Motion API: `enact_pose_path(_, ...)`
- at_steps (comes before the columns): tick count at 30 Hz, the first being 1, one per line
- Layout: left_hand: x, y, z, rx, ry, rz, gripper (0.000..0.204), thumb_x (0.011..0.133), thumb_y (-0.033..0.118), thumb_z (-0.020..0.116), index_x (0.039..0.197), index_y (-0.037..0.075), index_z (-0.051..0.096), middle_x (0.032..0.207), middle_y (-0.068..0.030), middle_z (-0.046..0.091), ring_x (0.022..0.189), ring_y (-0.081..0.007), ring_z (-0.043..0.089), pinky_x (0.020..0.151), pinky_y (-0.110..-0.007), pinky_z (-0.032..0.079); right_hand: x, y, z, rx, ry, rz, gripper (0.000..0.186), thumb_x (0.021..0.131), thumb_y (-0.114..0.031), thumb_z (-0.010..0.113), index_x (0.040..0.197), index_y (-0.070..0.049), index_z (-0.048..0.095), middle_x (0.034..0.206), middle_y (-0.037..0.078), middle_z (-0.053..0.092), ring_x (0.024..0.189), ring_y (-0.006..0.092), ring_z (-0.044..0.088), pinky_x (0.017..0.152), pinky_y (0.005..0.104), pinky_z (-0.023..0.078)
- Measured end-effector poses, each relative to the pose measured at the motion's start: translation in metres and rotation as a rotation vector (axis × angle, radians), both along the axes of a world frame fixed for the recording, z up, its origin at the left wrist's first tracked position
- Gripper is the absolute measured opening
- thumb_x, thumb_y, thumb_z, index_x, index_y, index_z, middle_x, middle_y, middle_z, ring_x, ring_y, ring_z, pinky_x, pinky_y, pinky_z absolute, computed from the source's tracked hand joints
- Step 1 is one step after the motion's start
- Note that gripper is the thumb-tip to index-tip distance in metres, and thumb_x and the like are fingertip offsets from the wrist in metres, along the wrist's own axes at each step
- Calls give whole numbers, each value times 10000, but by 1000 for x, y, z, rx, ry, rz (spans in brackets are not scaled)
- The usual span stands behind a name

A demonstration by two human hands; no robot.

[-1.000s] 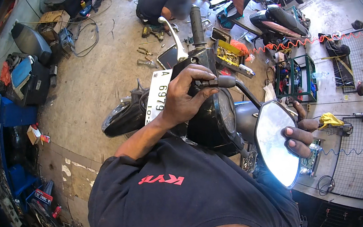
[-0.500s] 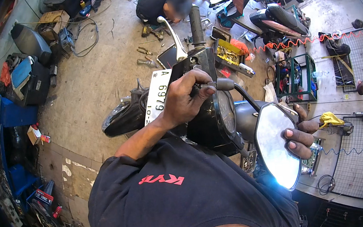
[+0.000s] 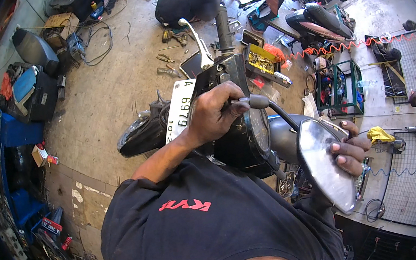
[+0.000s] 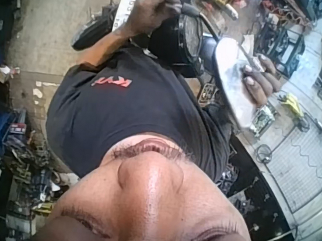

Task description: The person uses a screwdriver to remove screws from the instrument cluster of a motorcycle and then attaches a side mirror by hand.

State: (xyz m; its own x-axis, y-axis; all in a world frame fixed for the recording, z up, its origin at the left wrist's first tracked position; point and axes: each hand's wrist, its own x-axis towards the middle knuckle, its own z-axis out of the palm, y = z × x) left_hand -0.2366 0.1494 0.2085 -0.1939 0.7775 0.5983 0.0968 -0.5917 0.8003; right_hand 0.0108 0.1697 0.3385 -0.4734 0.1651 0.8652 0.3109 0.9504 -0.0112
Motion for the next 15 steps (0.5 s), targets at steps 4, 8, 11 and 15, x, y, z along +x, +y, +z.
enact_pose_path(4, 2, 0, 2, 67, 37, -56, 339, 930, 342, 658, 929, 19, 556, 830, -109, 628, 738, -239, 628, 648, -332, 496, -3, 10, 21, -135, -19, 101, 317, 904, -346, 675, 1066, -153, 482, 871, 19, 560, 869, 168, 458, 776, 415, 507)
enact_pose_path(8, 2, 0, 1, 134, 60, -97, 325, 908, 321, 688, 955, 27, 558, 851, -113, 637, 758, -262, 640, 659, -341, 507, 13, 18, 11, -280, 185, 46, 662, 780, -523, 768, 1125, -19, 512, 1010, 114, 554, 919, 274, 563, 796, 415, 524)
enact_pose_path(11, 2, 0, 1, 178, 81, -113, 332, 885, 310, 714, 969, 31, 555, 860, -113, 636, 758, -269, 638, 668, -353, 514, 29, 17, -3, -339, 411, -208, 945, 706, -535, 835, 1331, 59, 450, 1226, 205, 560, 1068, 355, 613, 895, 446, 551)
enact_pose_path(15, 2, -1, 4, 244, 117, -168, 359, 847, 308, 742, 986, 32, 560, 889, -116, 632, 766, -276, 638, 678, -369, 522, 18, 33, 10, -705, 482, -121, 915, 766, -406, 795, 1424, 51, 353, 1297, 217, 530, 1145, 347, 594, 944, 454, 540)
